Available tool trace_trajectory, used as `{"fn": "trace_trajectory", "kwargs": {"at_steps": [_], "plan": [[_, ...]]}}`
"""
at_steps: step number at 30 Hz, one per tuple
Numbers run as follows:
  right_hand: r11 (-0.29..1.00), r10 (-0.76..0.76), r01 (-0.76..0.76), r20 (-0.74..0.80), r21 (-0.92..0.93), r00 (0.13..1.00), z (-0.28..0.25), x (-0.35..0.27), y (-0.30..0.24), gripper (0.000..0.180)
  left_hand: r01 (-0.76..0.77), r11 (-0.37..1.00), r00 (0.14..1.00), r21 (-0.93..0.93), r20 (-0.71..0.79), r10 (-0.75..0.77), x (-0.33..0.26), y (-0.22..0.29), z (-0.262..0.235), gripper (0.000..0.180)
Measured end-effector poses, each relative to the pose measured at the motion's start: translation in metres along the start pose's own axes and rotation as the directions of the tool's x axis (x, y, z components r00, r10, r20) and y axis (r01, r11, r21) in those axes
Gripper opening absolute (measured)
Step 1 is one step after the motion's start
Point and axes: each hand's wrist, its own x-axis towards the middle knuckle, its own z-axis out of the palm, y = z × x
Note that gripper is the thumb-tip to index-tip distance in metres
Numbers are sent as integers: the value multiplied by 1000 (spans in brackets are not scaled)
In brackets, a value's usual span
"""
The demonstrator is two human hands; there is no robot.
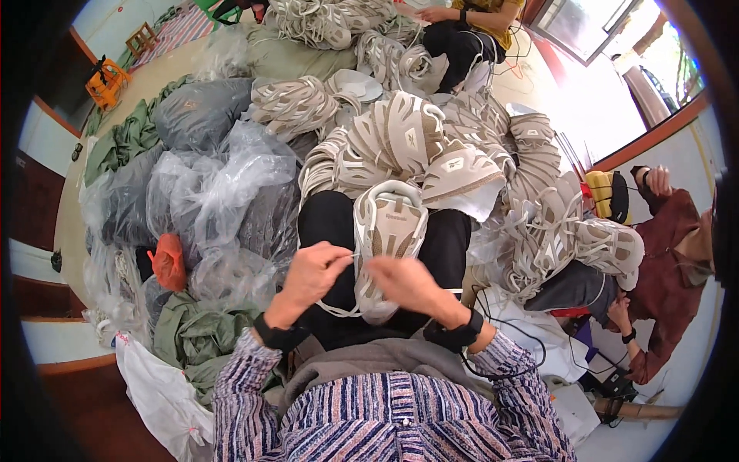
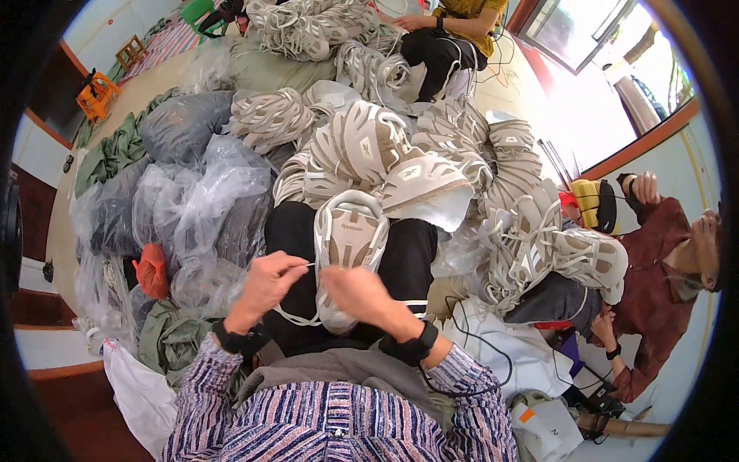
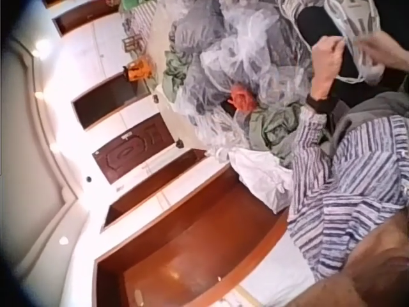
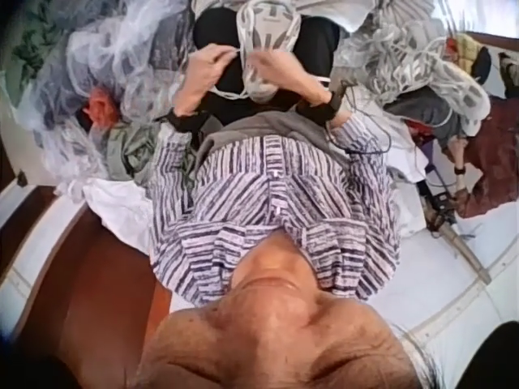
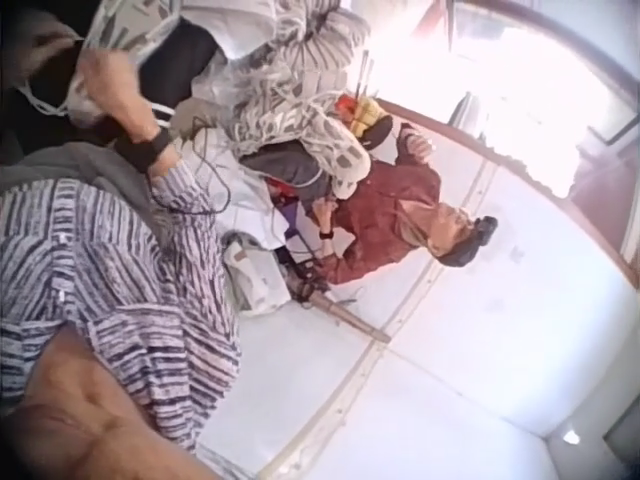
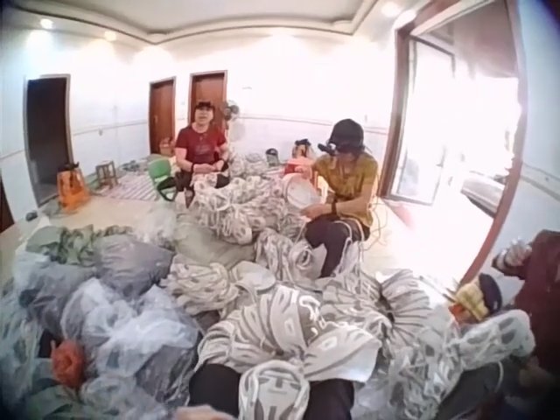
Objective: Lacing shoelaces on newly manufactured shoes.
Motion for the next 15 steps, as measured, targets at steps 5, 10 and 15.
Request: {"fn": "trace_trajectory", "kwargs": {"at_steps": [5, 10, 15], "plan": [[989, 100, -82, -156, 120, 983, -18, 4, 14, 27, -56, 993, 997, 100, -41, 60, 9, -6, 28, 9], [987, 129, -117, -112, 110, 985, -10, 5, 12, 31, -118, 950, 992, 290, -15, 127, 15, -2, 35, 8], [983, 151, -144, -65, 111, 986, -15, 10, 0, 31, -233, 846, 971, 479, 61, 233, 24, -2, 38, 12]]}}
